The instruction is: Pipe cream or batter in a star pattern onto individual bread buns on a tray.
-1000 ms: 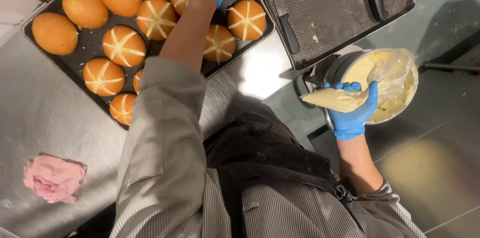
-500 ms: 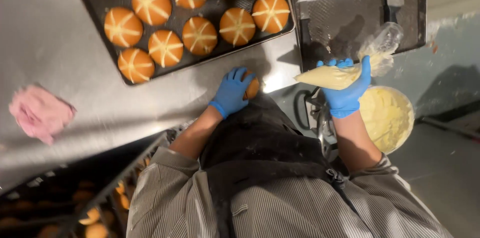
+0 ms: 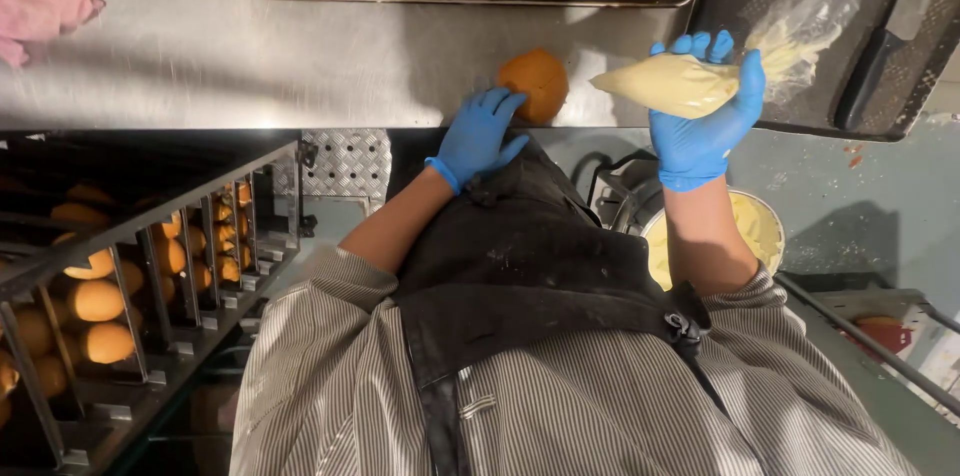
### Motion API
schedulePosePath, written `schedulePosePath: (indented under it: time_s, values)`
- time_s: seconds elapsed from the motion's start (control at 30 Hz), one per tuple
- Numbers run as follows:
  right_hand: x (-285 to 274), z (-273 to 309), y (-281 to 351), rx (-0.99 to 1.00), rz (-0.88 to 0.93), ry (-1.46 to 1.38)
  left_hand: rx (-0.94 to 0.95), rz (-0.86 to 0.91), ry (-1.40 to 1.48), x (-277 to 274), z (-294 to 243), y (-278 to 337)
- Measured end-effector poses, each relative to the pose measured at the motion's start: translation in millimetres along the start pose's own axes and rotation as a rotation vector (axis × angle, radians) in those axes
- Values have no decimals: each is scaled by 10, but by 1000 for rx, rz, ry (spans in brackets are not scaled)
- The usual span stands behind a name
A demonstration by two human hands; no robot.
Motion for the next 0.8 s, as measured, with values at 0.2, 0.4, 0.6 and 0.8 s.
schedulePosePath:
  time_s: [0.2, 0.4, 0.6, 0.8]
  values:
    - [-76, -283, -40, 5, 66, 144, -156, 103, 164, 59, -85, 18]
    - [-88, -507, -140, -11, -58, 178, -233, 110, 224, -16, -247, -6]
    - [16, -711, -256, 7, 73, 202, -318, 104, 324, -81, -299, -28]
    - [15, -763, -231, -163, 118, 455, -328, 163, 338, -18, -272, -10]
Point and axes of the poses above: each hand's wrist, its own y-axis away from the middle knuckle, its own x-axis out of the palm, z = x × y, the point moved 2 cm from there along -y, towards the middle knuckle, and after that the axes turned 14 degrees about -z, right-handed, at the moved point
